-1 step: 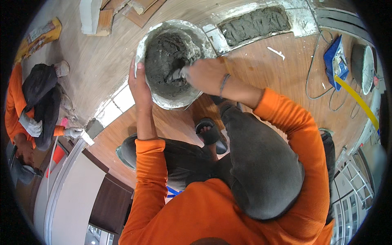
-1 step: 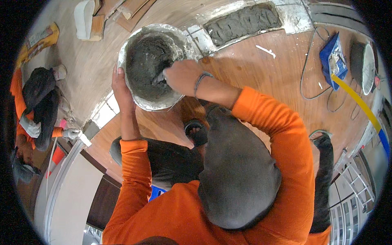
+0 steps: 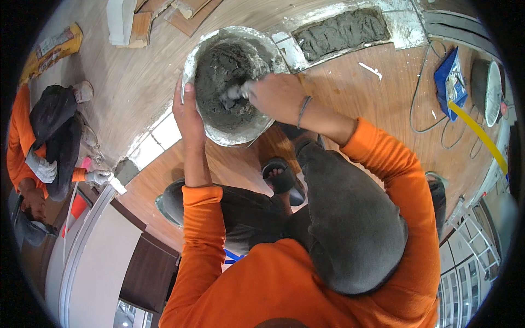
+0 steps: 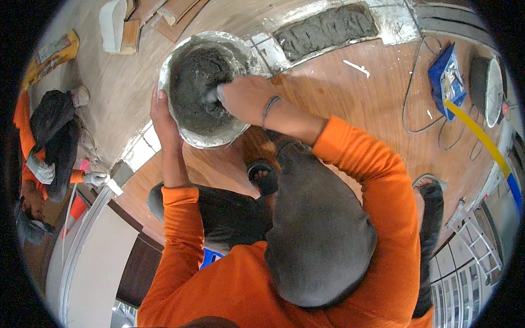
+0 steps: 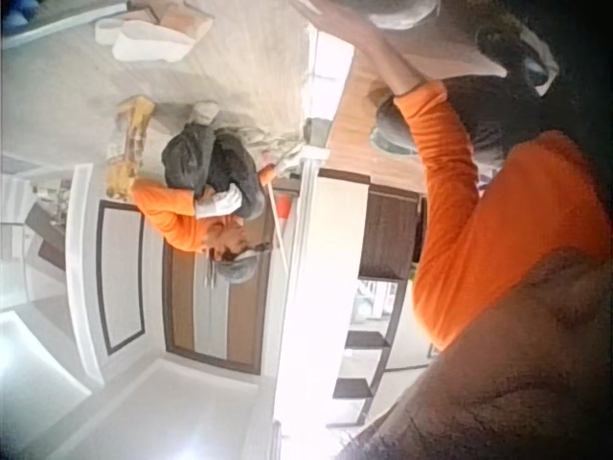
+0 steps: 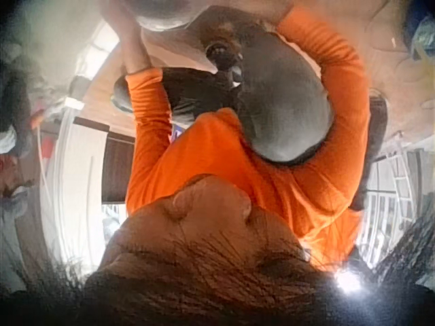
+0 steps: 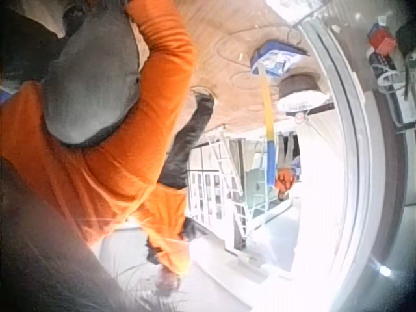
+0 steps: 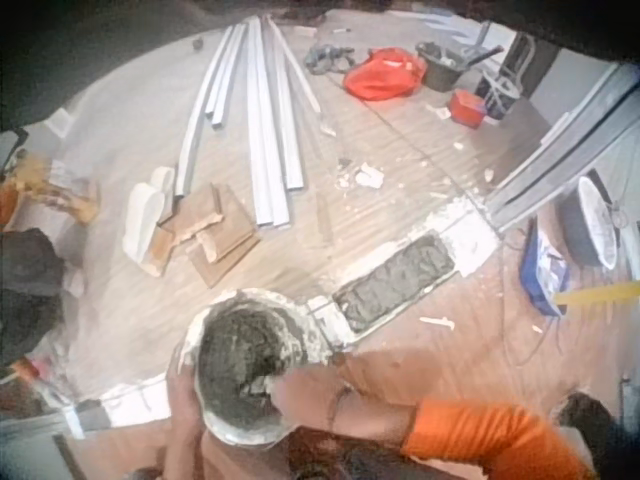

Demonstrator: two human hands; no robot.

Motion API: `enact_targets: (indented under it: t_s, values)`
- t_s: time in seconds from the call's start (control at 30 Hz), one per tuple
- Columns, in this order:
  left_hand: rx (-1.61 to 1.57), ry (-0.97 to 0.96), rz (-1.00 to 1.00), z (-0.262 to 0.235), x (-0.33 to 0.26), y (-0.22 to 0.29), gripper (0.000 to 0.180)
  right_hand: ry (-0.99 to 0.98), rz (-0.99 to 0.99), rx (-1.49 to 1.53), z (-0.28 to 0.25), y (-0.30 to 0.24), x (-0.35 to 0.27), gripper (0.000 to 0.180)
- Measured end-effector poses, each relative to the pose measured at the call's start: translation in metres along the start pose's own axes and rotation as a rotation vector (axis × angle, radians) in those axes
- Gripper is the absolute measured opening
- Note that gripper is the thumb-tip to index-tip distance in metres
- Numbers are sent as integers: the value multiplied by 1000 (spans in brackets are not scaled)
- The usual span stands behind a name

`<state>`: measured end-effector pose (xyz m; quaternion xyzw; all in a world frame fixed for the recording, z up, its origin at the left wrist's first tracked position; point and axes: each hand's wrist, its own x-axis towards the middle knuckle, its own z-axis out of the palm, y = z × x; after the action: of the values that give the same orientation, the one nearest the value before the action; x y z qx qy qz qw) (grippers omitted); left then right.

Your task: The person scoops a gray cement-like substance from a bucket using a small trowel and applies it into the gaps between floor tiles. They smooth the material into the joints and scrape away excess from the surface.

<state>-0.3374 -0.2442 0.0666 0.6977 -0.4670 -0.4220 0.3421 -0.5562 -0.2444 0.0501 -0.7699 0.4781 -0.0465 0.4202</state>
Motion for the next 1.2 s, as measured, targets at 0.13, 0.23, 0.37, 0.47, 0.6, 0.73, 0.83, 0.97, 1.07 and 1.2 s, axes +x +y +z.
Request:
enact_targets:
  t_s: [0.13, 0.23, 0.37, 0.47, 0.6, 0.73, 0.83, 0.97, 1.07, 1.2]
  values:
    - [-37, -51, -40, 9, -5, -1, 63, 253, 75, 486, 19, 15, 24, 32]
    - [-5, -45, -34, 20, -14, 4, 66, 102, 337, 812, 26, -18, 35, 39]
    - [-60, -2, -6, 18, -19, 0, 62, 198, -51, 60, 63, -24, 18, 35]
    - [-36, -4, -14, 16, -19, -3, 59, -10, -193, -172, 55, -17, 15, 28]
    - [-45, 11, 1, 11, -23, -9, 65, -138, -159, -274, 55, -14, 1, 18]
    - [0, 26, -37, 12, -28, 4, 71, -65, -74, -227, 6, -8, 6, 22]
    - [81, 16, 19, 17, -32, 6, 71, 78, 32, -117, -8, -3, 18, 25]
    - [-20, 2, -32, 22, -26, 11, 68, 140, 5, -174, 15, 13, 20, 27]
    - [21, -57, -17, 18, -26, 6, 66, 187, -35, -127, 18, 32, 15, 32]
    - [-17, -92, 34, 18, -23, 4, 62, 142, 4, -274, 7, 47, 15, 32]
